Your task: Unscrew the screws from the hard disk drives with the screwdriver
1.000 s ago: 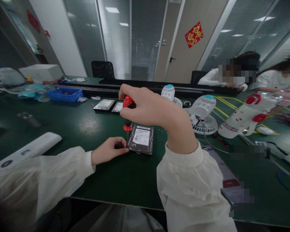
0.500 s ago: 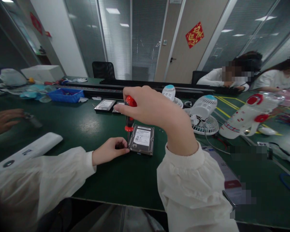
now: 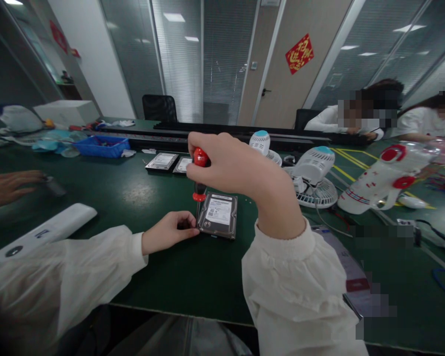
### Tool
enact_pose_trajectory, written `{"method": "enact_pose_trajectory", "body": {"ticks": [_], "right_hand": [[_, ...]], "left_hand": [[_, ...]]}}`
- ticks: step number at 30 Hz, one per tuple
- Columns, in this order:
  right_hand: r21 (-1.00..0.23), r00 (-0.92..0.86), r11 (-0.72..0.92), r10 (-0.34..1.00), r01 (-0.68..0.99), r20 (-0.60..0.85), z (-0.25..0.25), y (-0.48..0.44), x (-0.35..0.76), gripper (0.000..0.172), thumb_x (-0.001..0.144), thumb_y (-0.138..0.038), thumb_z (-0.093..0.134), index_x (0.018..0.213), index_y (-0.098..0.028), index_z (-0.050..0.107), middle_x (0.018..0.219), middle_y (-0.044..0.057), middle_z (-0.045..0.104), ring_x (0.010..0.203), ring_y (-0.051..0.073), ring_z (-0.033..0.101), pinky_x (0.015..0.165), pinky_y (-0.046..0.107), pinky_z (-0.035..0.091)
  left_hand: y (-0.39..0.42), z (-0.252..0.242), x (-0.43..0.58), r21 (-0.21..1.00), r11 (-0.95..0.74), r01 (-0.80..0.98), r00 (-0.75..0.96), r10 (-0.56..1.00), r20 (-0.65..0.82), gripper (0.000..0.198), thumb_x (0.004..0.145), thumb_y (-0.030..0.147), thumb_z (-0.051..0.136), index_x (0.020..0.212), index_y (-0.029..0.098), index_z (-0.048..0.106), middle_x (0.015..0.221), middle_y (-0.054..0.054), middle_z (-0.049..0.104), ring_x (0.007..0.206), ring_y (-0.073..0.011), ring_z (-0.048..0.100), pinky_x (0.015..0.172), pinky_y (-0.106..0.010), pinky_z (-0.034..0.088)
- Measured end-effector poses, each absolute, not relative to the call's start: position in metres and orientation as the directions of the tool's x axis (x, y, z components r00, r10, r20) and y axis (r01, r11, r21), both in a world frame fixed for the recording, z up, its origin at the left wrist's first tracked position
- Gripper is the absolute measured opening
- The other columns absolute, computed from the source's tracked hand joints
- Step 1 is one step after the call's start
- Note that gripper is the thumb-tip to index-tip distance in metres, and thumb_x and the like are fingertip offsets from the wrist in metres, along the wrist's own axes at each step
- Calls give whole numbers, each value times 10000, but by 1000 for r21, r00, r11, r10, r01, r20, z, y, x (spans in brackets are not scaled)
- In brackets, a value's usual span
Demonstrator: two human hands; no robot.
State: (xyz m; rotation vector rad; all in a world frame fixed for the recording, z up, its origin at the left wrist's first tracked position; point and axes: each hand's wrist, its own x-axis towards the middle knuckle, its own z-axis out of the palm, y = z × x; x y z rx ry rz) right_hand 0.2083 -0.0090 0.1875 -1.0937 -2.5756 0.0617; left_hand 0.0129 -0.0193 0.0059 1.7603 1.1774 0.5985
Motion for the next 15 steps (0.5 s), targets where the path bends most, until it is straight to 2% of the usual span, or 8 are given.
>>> {"method": "enact_pose_trajectory", "body": {"ticks": [2,7,10,12,15], "right_hand": [[-202,-681,731,682,652,267,188,-9,209,195,904,-320,586,1045,-186,586,811,-3,597,646,94,454,625,278,282],[-184,-631,694,714,696,303,189,-10,209,326,955,-495,539,909,-179,603,779,3,588,652,98,444,641,290,283],[-204,-631,692,718,693,294,188,-10,209,190,919,-370,581,972,-191,611,804,-2,600,656,96,459,641,287,290],[-216,-653,710,703,670,283,188,-11,209,198,896,-329,603,1046,-199,604,821,-7,605,662,94,464,643,284,291],[-210,-644,701,711,682,283,188,-11,208,301,941,-480,568,997,-187,606,810,2,601,665,98,456,647,289,285]], "left_hand": [[-19,5,13,877,-132,462,429,899,-91,257,843,423,714,907,183,650,913,-20,669,837,-195,606,765,-352,487],[-18,1,14,882,-160,443,419,907,-46,245,820,408,723,859,182,637,831,-5,637,774,-179,574,729,-338,457],[-19,2,14,882,-155,445,421,905,-53,251,818,415,720,865,182,637,839,-8,640,779,-180,575,731,-338,457],[-19,3,14,883,-149,446,429,901,-65,257,819,421,719,879,184,641,862,-14,651,798,-187,588,739,-342,465],[-19,4,14,881,-141,452,425,902,-74,257,819,421,716,885,183,645,870,-18,654,804,-190,591,742,-343,468]]}}
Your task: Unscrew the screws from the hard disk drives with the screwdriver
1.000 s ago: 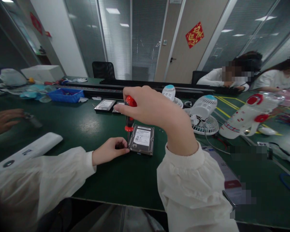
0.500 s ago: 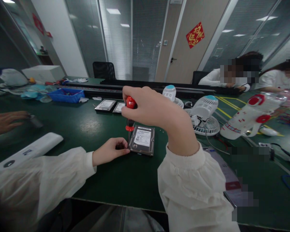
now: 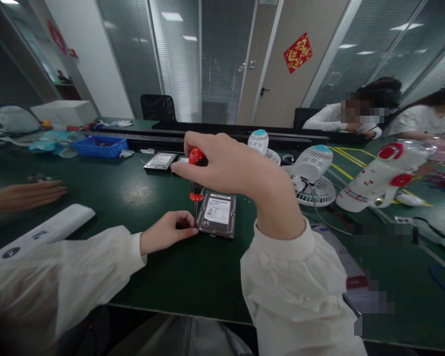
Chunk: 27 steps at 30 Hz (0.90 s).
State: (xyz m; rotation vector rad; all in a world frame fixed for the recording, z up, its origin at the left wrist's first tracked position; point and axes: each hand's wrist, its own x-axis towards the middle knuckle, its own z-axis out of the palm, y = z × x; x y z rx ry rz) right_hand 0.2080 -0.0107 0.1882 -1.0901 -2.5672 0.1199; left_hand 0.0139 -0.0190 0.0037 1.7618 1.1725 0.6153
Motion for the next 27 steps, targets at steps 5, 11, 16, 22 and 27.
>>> {"method": "enact_pose_trajectory", "body": {"ticks": [5,11,16,22,27], "right_hand": [[-189,-626,686,722,703,296,188,-9,209,220,923,-384,581,1011,-184,598,833,9,600,678,105,448,650,294,290],[-198,-639,699,711,687,293,187,-9,209,308,949,-487,547,1015,-188,578,836,15,592,691,122,450,658,298,307],[-214,-655,719,692,661,302,186,-9,210,232,900,-321,603,1080,-177,573,867,18,605,710,115,461,660,288,302],[-227,-635,696,716,681,290,188,-11,209,321,965,-486,525,980,-172,591,853,24,587,722,116,457,671,289,295],[-230,-640,700,713,677,285,188,-11,209,218,894,-320,576,1057,-175,562,876,15,585,708,113,442,664,295,298]], "left_hand": [[-19,2,14,876,-153,458,422,905,-62,262,820,427,715,879,183,642,856,-14,647,787,-184,580,729,-337,460],[-19,1,12,869,-173,463,433,900,-51,272,833,448,711,881,189,643,871,-13,662,801,-187,598,751,-342,471],[-19,1,12,868,-177,463,438,897,-51,262,832,441,706,873,191,639,878,-21,674,811,-194,616,743,-341,482],[-20,1,13,854,-180,488,429,902,-56,281,822,457,697,865,187,633,854,-27,661,789,-199,607,730,-348,481],[-19,1,12,855,-198,479,443,896,-40,299,828,477,694,871,187,631,856,-25,658,791,-198,602,727,-345,475]]}}
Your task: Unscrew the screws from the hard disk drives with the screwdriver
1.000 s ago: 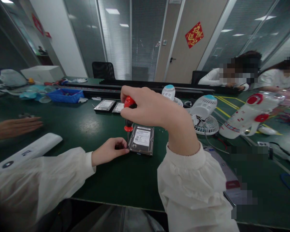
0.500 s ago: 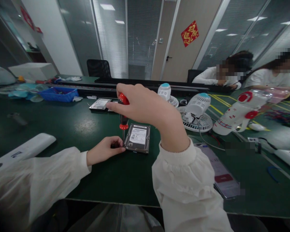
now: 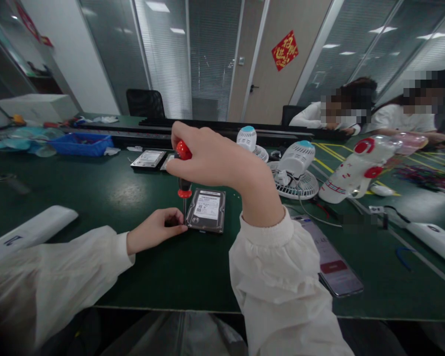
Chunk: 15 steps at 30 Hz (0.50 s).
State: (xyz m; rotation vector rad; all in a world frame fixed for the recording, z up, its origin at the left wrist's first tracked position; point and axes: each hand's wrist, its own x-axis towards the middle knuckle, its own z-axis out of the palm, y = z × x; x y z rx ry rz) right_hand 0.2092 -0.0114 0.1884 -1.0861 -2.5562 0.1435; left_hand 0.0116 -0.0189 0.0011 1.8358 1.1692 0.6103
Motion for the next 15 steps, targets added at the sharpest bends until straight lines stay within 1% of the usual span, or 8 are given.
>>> {"method": "enact_pose_trajectory", "body": {"ticks": [2,4,7,9,12,14,15], "right_hand": [[-226,-655,715,698,662,289,188,-11,210,221,877,-294,578,1065,-181,547,873,12,584,714,116,438,666,295,300],[-209,-652,714,697,668,298,188,-11,211,202,888,-327,576,1024,-183,533,867,18,579,715,120,430,664,298,299],[-201,-631,692,718,693,294,187,-10,211,232,900,-385,581,985,-182,509,860,24,566,706,121,425,657,301,299],[-209,-638,696,715,687,285,188,-10,211,214,894,-354,580,995,-178,511,863,21,562,703,118,431,657,300,305],[-222,-668,722,691,655,275,189,-11,211,186,870,-258,575,1029,-168,538,892,23,581,722,117,449,669,296,323],[-230,-680,733,679,639,275,189,-11,210,175,891,-267,574,1032,-166,561,922,32,603,746,122,468,682,295,335],[-233,-679,734,679,639,279,189,-11,210,182,918,-312,570,1027,-167,571,932,37,613,756,126,477,689,297,338]], "left_hand": [[-19,2,12,855,-191,483,442,895,-50,299,829,478,694,873,189,632,858,-23,660,788,-195,600,724,-343,473],[-19,2,12,855,-184,486,438,897,-56,293,827,473,695,869,190,633,850,-19,656,784,-194,597,724,-341,472],[-19,1,12,858,-183,480,436,898,-52,284,825,464,699,867,192,632,845,-16,653,783,-192,597,727,-341,473],[-19,1,12,858,-187,478,435,899,-46,283,824,465,702,866,194,633,846,-16,656,782,-191,599,730,-341,476],[-19,1,12,857,-200,475,440,897,-34,282,825,465,701,861,194,637,844,-15,660,778,-190,602,732,-341,478],[-19,1,12,859,-203,470,444,895,-32,279,827,461,699,859,191,638,843,-15,661,776,-188,602,735,-342,480],[-19,1,12,860,-201,470,444,895,-34,278,826,459,700,858,191,638,843,-16,660,776,-188,602,738,-343,481]]}}
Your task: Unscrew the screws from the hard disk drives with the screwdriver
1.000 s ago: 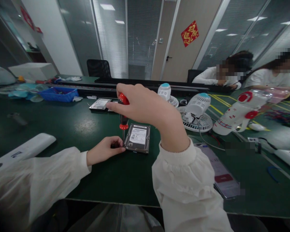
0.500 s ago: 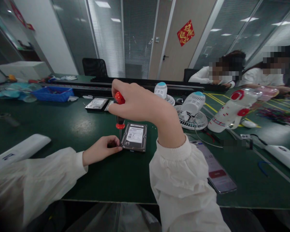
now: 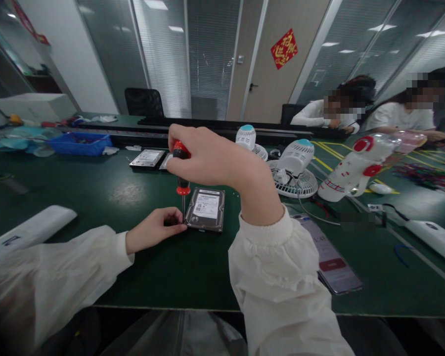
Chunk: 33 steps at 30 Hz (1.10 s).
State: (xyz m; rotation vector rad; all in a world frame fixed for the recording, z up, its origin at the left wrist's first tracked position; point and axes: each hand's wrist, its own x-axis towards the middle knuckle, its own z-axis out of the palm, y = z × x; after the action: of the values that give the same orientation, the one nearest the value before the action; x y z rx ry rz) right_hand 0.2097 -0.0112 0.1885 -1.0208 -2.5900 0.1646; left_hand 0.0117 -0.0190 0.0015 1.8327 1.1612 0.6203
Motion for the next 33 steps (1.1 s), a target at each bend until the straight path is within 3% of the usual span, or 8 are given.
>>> {"method": "enact_pose_trajectory", "body": {"ticks": [4,7,10,17,21,26,31,33], "right_hand": [[-214,-651,720,691,660,315,187,-9,207,319,980,-467,520,986,-163,616,926,53,640,780,143,509,716,306,345],[-211,-663,735,675,644,323,188,-8,208,206,945,-303,532,1004,-148,654,950,59,663,800,140,528,736,297,361],[-246,-697,757,653,605,296,189,-9,211,258,894,-205,536,1107,-141,667,1017,67,676,835,142,547,753,283,379],[-197,-668,739,670,645,324,186,-11,208,448,1005,-531,455,1170,-165,655,1055,78,642,903,173,540,783,293,377],[-192,-663,725,685,662,302,188,-12,209,320,979,-348,528,1199,-136,626,1097,83,655,899,154,551,811,290,382],[-248,-723,781,625,574,294,189,-14,212,416,928,-285,556,1324,-158,541,1170,67,645,932,148,562,797,272,393],[-235,-651,717,696,657,302,186,-12,210,349,981,-476,512,1144,-178,589,967,46,629,834,149,528,741,285,365],[-217,-603,672,736,708,307,186,-12,211,301,971,-453,525,1071,-178,592,892,43,609,776,146,497,713,295,344]], "left_hand": [[-18,-1,12,864,-203,461,443,896,-26,279,823,458,708,852,191,632,839,-15,654,780,-188,600,744,-345,483],[-17,-3,11,861,-214,461,452,892,-20,279,833,460,705,864,191,637,846,-16,656,784,-189,601,745,-347,483],[-17,-4,11,854,-224,469,450,893,-13,276,837,459,702,866,192,642,842,-16,656,781,-188,598,747,-346,481],[-18,-1,12,859,-204,469,435,900,-23,270,830,454,705,860,194,638,852,-17,663,788,-189,603,744,-343,485],[-18,0,11,867,-198,458,444,895,-30,257,837,439,707,863,193,639,849,-12,657,783,-183,599,736,-334,476],[-19,2,11,867,-183,462,447,893,-49,262,844,441,705,872,192,632,870,-14,658,799,-188,600,745,-342,473],[-20,2,12,872,-181,456,441,896,-45,259,838,435,708,867,190,631,851,-10,649,783,-183,589,730,-336,465],[-20,1,11,869,-184,460,441,896,-44,266,837,444,708,869,190,634,849,-10,649,781,-184,589,725,-335,465]]}}
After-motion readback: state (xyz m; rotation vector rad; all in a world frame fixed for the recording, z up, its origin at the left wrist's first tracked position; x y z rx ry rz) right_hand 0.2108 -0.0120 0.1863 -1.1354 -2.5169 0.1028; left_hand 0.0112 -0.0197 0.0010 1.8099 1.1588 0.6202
